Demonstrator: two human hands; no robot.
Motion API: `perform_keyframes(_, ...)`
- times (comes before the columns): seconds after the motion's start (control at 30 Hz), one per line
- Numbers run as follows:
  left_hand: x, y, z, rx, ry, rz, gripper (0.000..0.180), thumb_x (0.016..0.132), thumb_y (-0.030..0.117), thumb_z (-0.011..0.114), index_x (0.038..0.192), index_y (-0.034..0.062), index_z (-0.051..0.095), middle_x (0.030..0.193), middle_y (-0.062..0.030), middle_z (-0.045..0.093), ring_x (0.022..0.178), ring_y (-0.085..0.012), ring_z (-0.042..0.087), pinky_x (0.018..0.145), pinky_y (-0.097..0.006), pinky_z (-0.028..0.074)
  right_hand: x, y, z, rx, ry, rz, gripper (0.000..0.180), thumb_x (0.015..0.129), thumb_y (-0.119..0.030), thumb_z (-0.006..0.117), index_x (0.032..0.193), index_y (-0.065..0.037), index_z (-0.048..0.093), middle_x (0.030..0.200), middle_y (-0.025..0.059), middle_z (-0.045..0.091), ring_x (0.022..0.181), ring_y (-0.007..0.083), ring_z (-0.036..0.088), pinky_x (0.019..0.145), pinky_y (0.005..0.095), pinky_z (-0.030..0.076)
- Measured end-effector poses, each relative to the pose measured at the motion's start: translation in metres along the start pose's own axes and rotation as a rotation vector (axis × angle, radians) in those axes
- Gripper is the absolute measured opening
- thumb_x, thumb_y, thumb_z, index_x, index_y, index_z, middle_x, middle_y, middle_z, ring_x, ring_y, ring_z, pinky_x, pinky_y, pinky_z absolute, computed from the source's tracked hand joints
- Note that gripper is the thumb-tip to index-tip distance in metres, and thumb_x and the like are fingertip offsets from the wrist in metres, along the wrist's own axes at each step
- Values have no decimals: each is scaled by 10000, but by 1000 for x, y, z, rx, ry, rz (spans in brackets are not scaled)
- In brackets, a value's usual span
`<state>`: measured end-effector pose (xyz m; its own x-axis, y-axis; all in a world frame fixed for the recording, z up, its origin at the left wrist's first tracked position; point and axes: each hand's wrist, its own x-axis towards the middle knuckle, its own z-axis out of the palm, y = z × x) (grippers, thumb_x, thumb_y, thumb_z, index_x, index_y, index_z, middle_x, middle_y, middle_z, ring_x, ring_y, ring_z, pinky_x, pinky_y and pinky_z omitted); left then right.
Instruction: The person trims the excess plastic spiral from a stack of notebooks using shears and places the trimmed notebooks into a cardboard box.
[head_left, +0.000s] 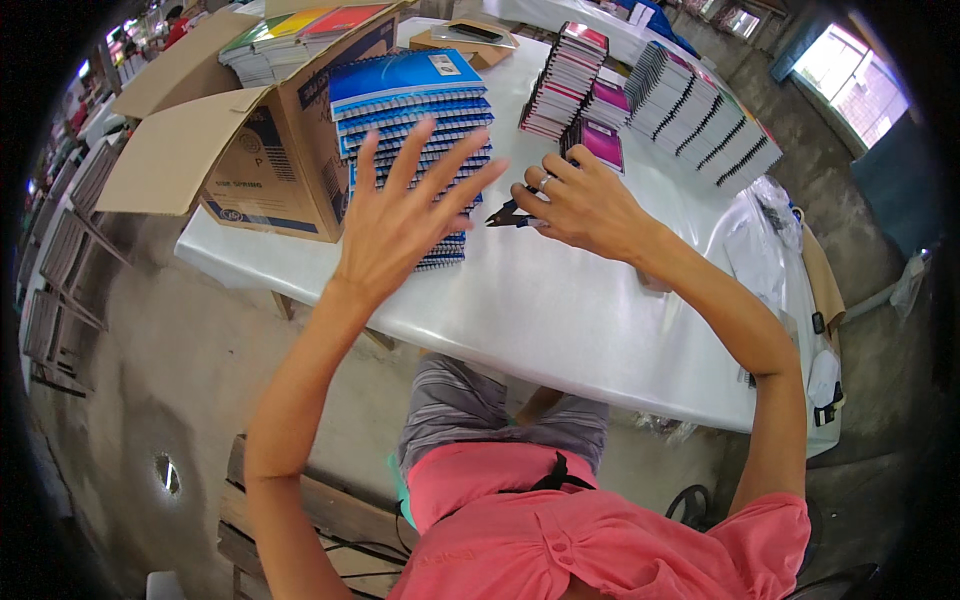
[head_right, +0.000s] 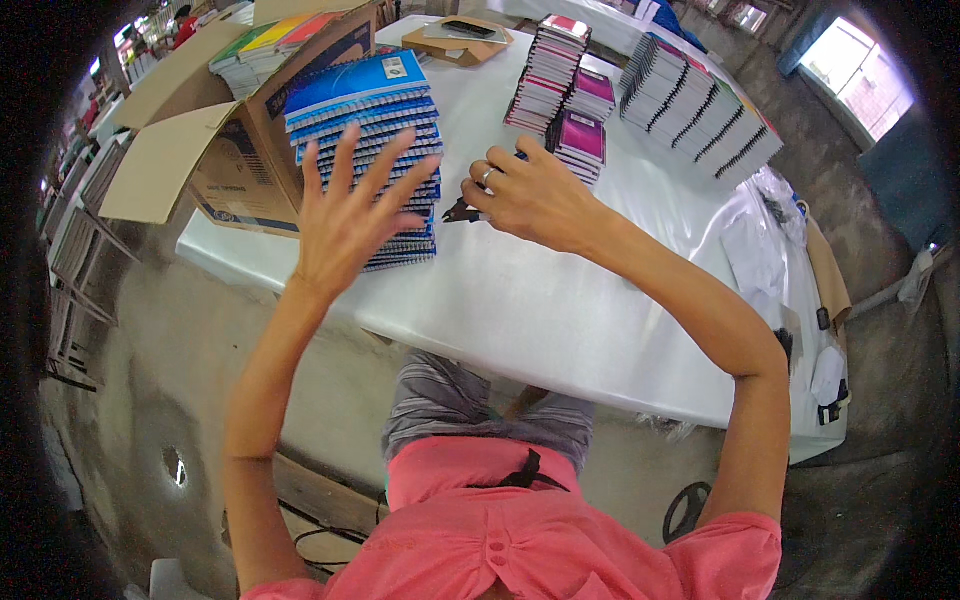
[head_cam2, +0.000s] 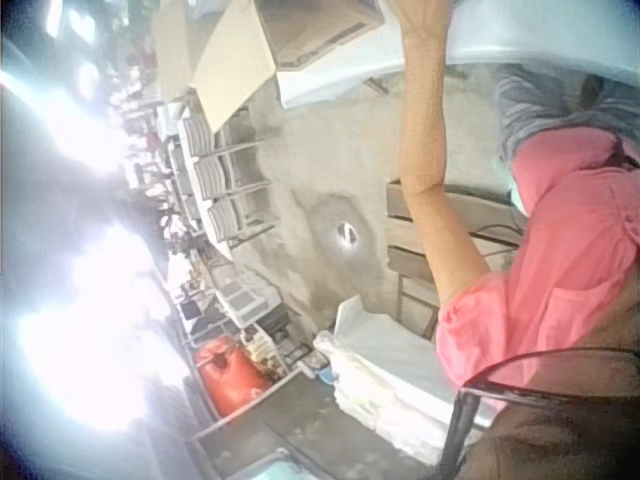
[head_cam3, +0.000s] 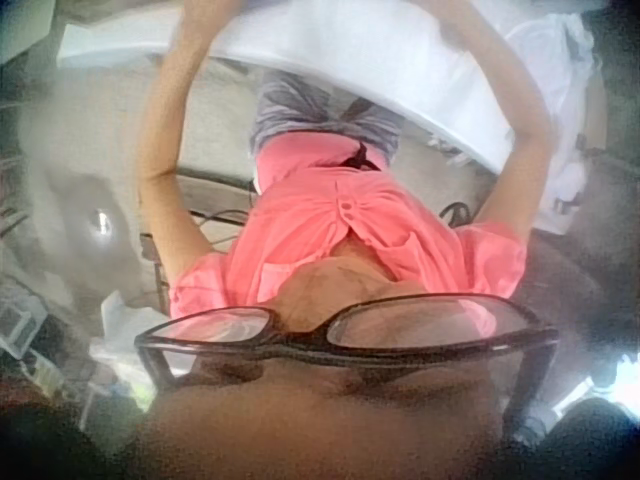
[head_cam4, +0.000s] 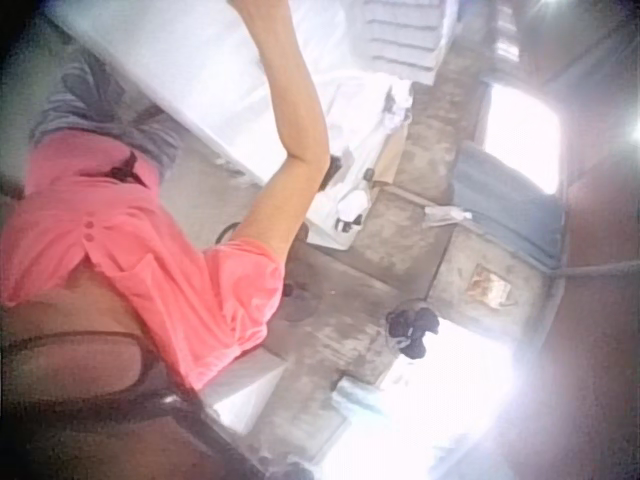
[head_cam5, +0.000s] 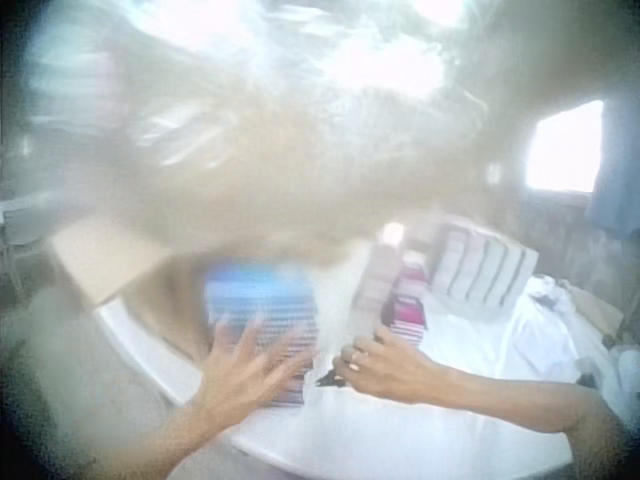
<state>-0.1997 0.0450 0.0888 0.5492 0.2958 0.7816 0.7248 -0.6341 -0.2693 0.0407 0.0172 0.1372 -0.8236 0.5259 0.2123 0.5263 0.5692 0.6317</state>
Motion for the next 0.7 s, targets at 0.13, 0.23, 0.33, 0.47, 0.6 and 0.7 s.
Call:
perform_keyframes(0.13,-26,3,25,-21,-33,-135,769,675,432,679,1398,377,423,1481,57,367,1406,-252,222,1127,-525,73,1,-2,11,36,14,-27,300,726,-194,684,1010,-121,619,987,-14,577,940,137,517,768,321,394)
perform_keyframes(0.23,-26,3,32,21,-72,-176,800,649,440,686,1401,381,418,1484,62,359,1392,-259,238,1131,-515,66,3,-5,13,40,39,-30,308,712,-186,695,1005,-122,621,1001,-19,573,964,135,515,784,324,400)
perform_keyframes(0.33,-26,4,35,65,-67,-179,810,634,478,728,1381,357,440,1484,37,345,1329,-319,294,1092,-529,153,7,-3,17,-37,98,-56,320,702,-186,704,1003,-122,619,1007,-24,571,998,136,510,826,332,407)
perform_keyframes(0.47,-27,8,32,28,-90,-221,845,620,450,747,1395,351,426,1489,37,343,1341,-315,285,1096,-525,155,17,1,12,-112,149,-165,307,711,-192,691,999,-117,615,1008,-32,571,1045,141,500,921,346,401)
perform_keyframes(0.6,-26,11,30,20,-126,-257,854,621,445,743,1404,343,419,1485,38,353,1354,-314,269,1102,-524,143,26,2,13,-150,136,-226,267,727,-185,676,976,-117,611,999,-34,568,1068,142,495,966,350,383)
perform_keyframes(0.7,-30,12,33,37,-130,-249,846,625,444,738,1403,340,424,1490,41,346,1363,-313,255,1107,-524,135,33,3,14,-172,158,-307,228,734,-181,663,947,-126,606,982,-38,563,1076,143,492,967,352,379)
